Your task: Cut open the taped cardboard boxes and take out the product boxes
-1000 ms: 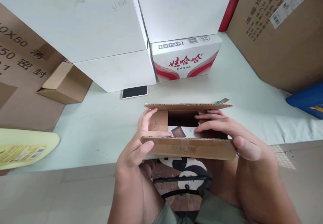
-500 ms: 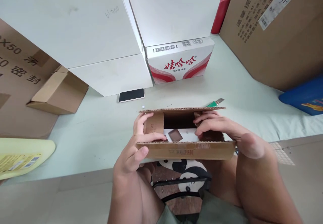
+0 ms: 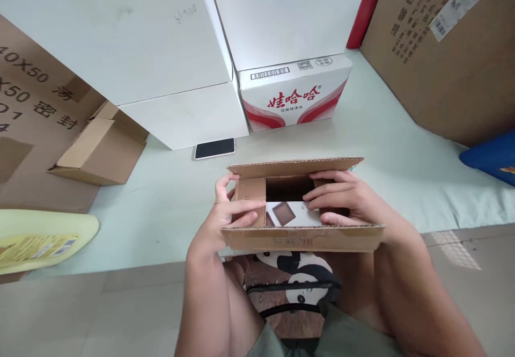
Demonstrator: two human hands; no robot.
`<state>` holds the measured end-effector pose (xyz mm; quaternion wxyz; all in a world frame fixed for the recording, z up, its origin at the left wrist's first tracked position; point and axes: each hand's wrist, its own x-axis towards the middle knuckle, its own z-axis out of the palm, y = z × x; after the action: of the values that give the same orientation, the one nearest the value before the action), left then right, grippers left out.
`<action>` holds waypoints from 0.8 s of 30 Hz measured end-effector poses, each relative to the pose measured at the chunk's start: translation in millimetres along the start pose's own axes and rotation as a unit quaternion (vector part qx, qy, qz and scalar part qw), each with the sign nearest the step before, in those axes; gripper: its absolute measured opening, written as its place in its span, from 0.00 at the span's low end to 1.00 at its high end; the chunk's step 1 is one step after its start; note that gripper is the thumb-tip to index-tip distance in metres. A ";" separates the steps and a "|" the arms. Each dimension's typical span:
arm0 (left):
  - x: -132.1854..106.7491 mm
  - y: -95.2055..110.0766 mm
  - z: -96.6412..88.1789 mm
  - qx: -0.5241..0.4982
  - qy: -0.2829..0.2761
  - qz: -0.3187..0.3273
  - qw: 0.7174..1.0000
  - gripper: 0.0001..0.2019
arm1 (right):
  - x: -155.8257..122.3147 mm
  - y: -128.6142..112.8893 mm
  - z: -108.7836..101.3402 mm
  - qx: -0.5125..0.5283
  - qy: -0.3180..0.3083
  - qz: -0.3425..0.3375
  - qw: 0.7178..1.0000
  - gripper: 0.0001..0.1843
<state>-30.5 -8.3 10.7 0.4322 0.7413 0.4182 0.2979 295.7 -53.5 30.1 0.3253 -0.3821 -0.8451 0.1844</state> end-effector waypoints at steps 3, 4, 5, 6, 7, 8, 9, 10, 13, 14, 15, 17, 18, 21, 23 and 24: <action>-5.6 10.0 0.5 0.096 -0.034 0.052 0.993 0.20 | -2.0 -5.3 0.1 -0.033 -0.022 0.015 0.999 0.27; -7.0 12.8 1.5 0.122 -0.041 0.071 0.989 0.21 | -2.4 -7.1 -0.4 -0.030 -0.024 0.017 0.999 0.29; -8.0 15.2 2.8 0.142 -0.044 0.086 0.985 0.22 | -2.4 -8.7 -1.1 -0.025 -0.024 0.019 0.999 0.30; -8.8 17.2 4.0 0.154 -0.041 0.097 0.983 0.23 | -2.2 -9.9 -1.9 -0.020 -0.025 0.018 0.999 0.31; -9.4 18.8 5.1 0.160 -0.039 0.102 0.981 0.24 | -1.8 -10.8 -2.7 -0.016 -0.026 0.017 0.999 0.31; -9.8 19.9 5.9 0.162 -0.034 0.103 0.981 0.25 | -1.2 -11.3 -3.3 -0.012 -0.025 0.015 0.999 0.31; -10.0 20.6 6.3 0.160 -0.029 0.101 0.981 0.27 | -0.7 -11.3 -3.6 -0.008 -0.022 0.014 1.000 0.30; -10.0 20.6 6.2 0.156 -0.027 0.101 0.982 0.28 | -0.3 -10.8 -3.6 -0.001 -0.015 0.013 1.000 0.30; -9.1 17.6 4.5 0.123 -0.012 0.123 0.985 0.29 | -0.8 -6.7 -0.6 0.038 0.036 -0.001 0.999 0.30; -8.6 15.9 4.0 0.103 0.010 0.137 0.985 0.29 | -1.7 -4.8 1.3 0.056 0.063 -0.005 0.996 0.31; -8.1 14.1 3.8 0.080 0.033 0.146 0.985 0.28 | -2.8 -2.8 3.6 0.073 0.091 -0.005 0.993 0.31; -7.2 11.2 4.3 0.031 0.081 0.149 0.985 0.27 | -5.5 0.3 8.5 0.107 0.150 -0.002 0.983 0.30; -6.8 10.3 5.1 0.005 0.099 0.145 0.984 0.27 | -6.8 1.3 10.9 0.122 0.180 0.005 0.976 0.28; -5.2 10.0 8.2 -0.081 0.148 0.134 0.977 0.28 | -9.6 2.4 16.3 0.162 0.282 0.023 0.945 0.23; -4.0 10.3 10.1 -0.138 0.171 0.144 0.965 0.27 | -10.4 2.6 17.8 0.181 0.336 0.030 0.924 0.21; -3.5 10.3 10.8 -0.165 0.173 0.151 0.959 0.26 | -10.8 2.8 18.2 0.188 0.354 0.029 0.916 0.22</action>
<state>-19.7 -18.5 14.7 0.4192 0.6515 0.3149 0.5483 290.0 -61.1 11.0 0.6638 -0.3783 -0.6129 0.2014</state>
